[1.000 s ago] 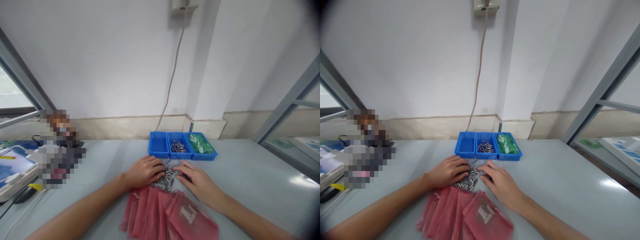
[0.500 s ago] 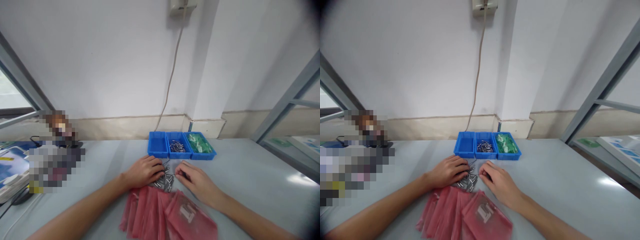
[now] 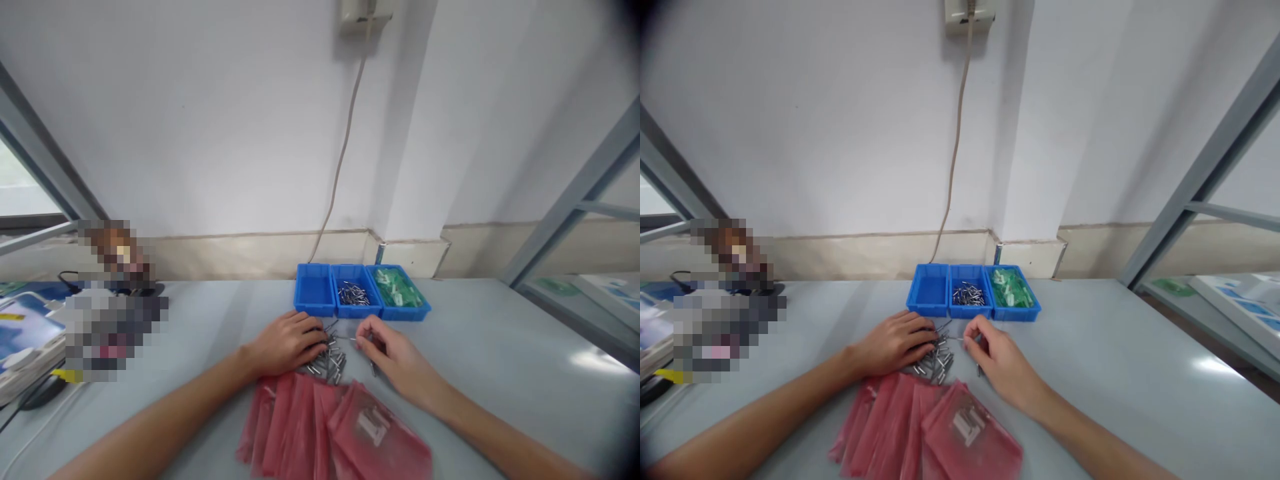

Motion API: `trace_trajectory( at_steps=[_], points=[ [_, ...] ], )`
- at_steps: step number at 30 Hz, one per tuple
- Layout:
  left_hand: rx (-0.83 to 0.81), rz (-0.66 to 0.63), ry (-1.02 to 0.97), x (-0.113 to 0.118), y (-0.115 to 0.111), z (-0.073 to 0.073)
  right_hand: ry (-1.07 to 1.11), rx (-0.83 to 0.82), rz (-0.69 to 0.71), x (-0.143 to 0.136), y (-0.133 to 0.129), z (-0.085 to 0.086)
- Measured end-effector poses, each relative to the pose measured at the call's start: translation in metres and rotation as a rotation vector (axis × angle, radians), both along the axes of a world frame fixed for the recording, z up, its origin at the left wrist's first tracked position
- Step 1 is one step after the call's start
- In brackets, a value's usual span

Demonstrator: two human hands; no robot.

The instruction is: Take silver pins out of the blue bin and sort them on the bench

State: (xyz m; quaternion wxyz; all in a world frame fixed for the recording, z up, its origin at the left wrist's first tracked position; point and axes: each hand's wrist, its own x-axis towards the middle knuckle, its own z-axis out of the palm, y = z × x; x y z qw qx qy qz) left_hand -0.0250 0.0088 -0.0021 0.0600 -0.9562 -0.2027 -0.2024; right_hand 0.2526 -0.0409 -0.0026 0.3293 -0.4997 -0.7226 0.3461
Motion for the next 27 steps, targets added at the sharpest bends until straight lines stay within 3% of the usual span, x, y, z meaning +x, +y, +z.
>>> trace_trajectory(
  at_steps=[5, 19, 27],
  points=[
    [-0.004, 0.001, 0.007, -0.0003, 0.0006, -0.0011, 0.077, -0.038, -0.031, 0.0031, 0.0052, -0.0033],
    [0.009, -0.004, -0.006, -0.0008, 0.0010, -0.0024, 0.014, 0.078, 0.041, 0.0037, 0.0041, 0.0027],
    [0.001, -0.002, 0.011, -0.0003, 0.0005, -0.0010, 0.051, -0.013, -0.022, 0.0039, 0.0029, -0.0018]
  ],
)
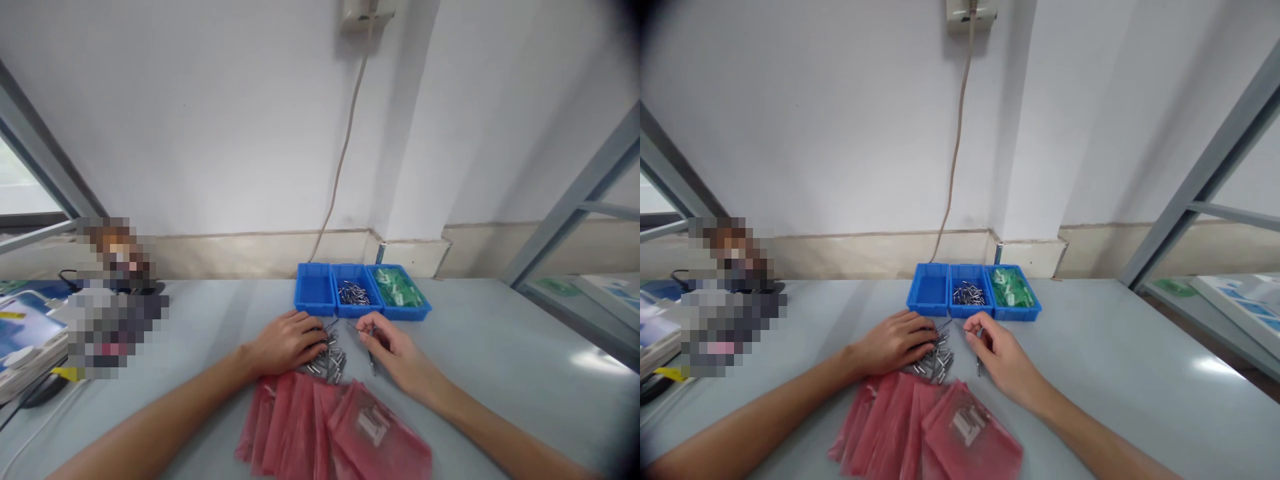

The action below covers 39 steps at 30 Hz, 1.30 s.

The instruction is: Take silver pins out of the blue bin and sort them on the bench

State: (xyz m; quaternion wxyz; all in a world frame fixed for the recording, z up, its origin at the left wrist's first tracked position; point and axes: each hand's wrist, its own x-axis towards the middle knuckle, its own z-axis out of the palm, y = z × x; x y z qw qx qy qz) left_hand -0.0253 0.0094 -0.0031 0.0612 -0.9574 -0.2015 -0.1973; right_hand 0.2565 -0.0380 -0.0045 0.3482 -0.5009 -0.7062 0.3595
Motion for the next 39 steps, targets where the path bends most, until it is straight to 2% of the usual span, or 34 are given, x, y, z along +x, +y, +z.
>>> trace_trajectory(
  at_steps=[9, 20, 26, 39],
  points=[
    [0.010, 0.005, -0.001, 0.0001, -0.0005, 0.0002, 0.014, 0.012, 0.033, -0.0015, -0.0012, 0.0037],
    [-0.002, 0.003, 0.005, -0.0006, 0.0003, -0.0009, 0.051, -0.048, 0.022, 0.0004, 0.0008, -0.0036],
    [0.014, 0.004, 0.003, 0.0001, -0.0002, 0.0000, 0.033, -0.025, 0.026, 0.0000, 0.0015, -0.0039],
    [0.012, 0.004, 0.002, 0.0002, -0.0002, 0.0002, 0.015, -0.006, 0.015, -0.0012, 0.0017, 0.0030]
  ],
)
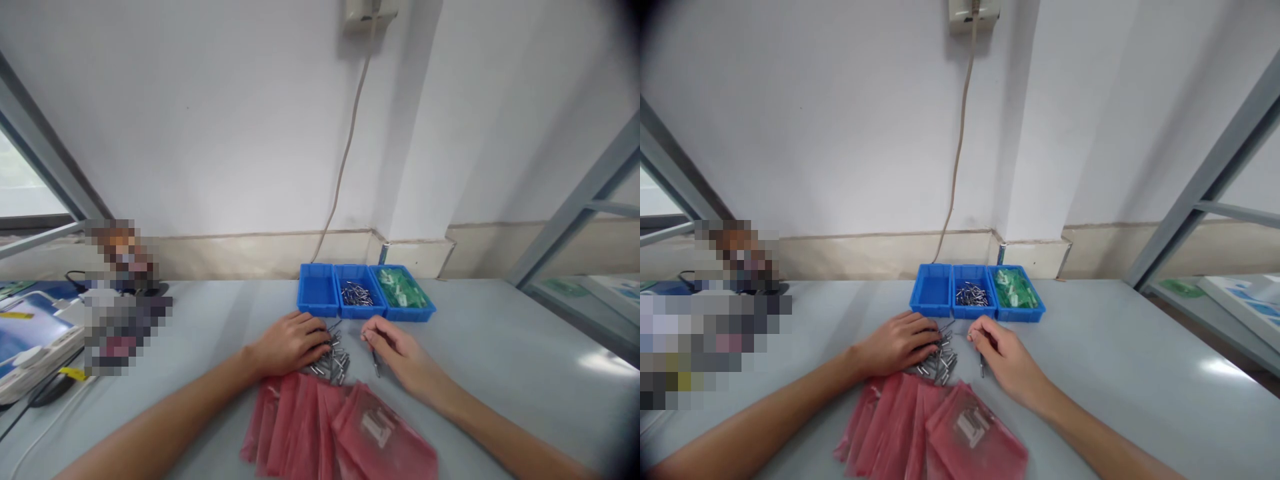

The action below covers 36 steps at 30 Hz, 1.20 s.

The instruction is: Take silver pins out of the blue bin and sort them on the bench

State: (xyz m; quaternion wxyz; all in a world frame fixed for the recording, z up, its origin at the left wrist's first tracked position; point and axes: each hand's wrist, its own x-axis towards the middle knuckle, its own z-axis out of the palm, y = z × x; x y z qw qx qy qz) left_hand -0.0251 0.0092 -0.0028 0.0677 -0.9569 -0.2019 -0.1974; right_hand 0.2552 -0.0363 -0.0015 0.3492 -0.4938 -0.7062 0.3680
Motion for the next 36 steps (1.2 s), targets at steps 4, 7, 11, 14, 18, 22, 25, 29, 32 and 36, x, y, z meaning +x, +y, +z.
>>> trace_trajectory(
  at_steps=[4, 7, 11, 14, 18, 22, 25, 29, 32, 36],
  points=[
    [-0.007, 0.003, 0.009, 0.0001, -0.0004, 0.0008, 0.003, 0.001, -0.006, 0.0008, -0.0014, -0.0005],
    [-0.006, 0.005, 0.009, 0.0005, -0.0008, 0.0014, -0.007, -0.012, -0.011, 0.0018, -0.0013, -0.0018],
    [-0.008, 0.003, 0.006, 0.0004, -0.0005, 0.0005, -0.012, -0.036, -0.018, 0.0020, 0.0002, -0.0029],
    [-0.012, 0.004, 0.010, 0.0001, 0.0002, -0.0010, -0.013, -0.039, -0.019, 0.0017, 0.0005, -0.0024],
    [-0.011, 0.006, 0.012, 0.0001, 0.0002, -0.0007, -0.021, -0.045, -0.023, 0.0017, -0.0002, -0.0017],
    [-0.013, 0.007, 0.013, 0.0002, -0.0003, 0.0004, -0.001, -0.056, -0.033, 0.0019, -0.0003, -0.0022],
    [-0.007, 0.003, 0.005, 0.0002, -0.0002, -0.0001, 0.002, -0.050, -0.029, 0.0021, 0.0001, -0.0025],
    [0.004, -0.001, -0.005, 0.0005, -0.0001, -0.0006, 0.003, -0.027, -0.024, 0.0026, 0.0008, -0.0037],
    [0.001, -0.002, -0.005, 0.0007, -0.0002, -0.0001, 0.002, -0.032, -0.017, 0.0032, 0.0011, -0.0045],
    [-0.004, -0.007, -0.003, 0.0004, 0.0000, -0.0001, -0.005, -0.038, -0.014, 0.0032, 0.0004, -0.0031]
  ],
)
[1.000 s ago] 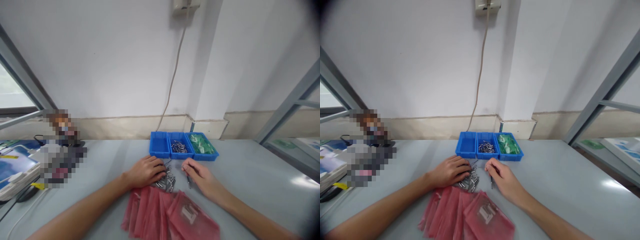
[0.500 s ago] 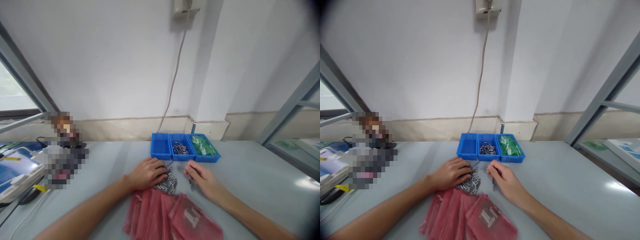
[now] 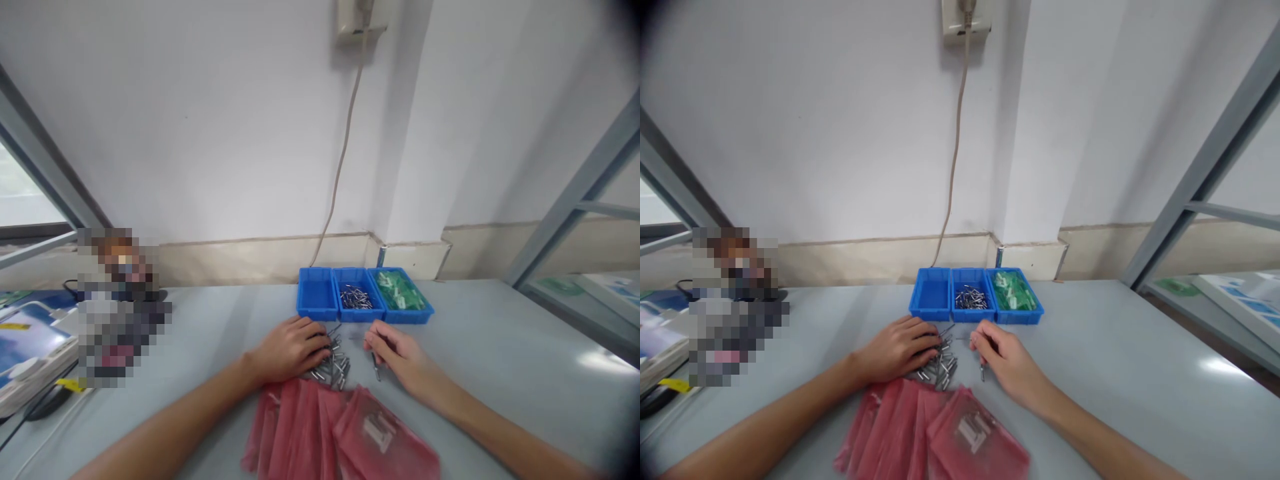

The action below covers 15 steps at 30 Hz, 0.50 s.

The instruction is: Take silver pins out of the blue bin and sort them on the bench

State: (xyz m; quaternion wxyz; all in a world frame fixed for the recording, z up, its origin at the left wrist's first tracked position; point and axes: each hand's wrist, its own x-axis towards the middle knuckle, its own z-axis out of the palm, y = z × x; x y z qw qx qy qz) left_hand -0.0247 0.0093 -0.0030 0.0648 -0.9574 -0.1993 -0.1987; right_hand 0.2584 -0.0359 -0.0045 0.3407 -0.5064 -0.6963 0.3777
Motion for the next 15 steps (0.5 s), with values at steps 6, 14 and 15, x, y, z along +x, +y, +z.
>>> trace_trajectory(
  at_steps=[6, 14, 15],
  points=[
    [0.009, -0.002, -0.003, 0.0000, 0.0000, 0.0005, 0.030, 0.021, 0.015, -0.0003, 0.0004, 0.0001],
    [-0.001, 0.007, 0.003, 0.0001, -0.0008, 0.0009, 0.037, 0.022, 0.025, 0.0003, 0.0010, -0.0019],
    [0.000, 0.006, 0.002, 0.0000, -0.0008, 0.0008, 0.041, 0.022, 0.021, 0.0000, 0.0007, -0.0013]
  ],
)
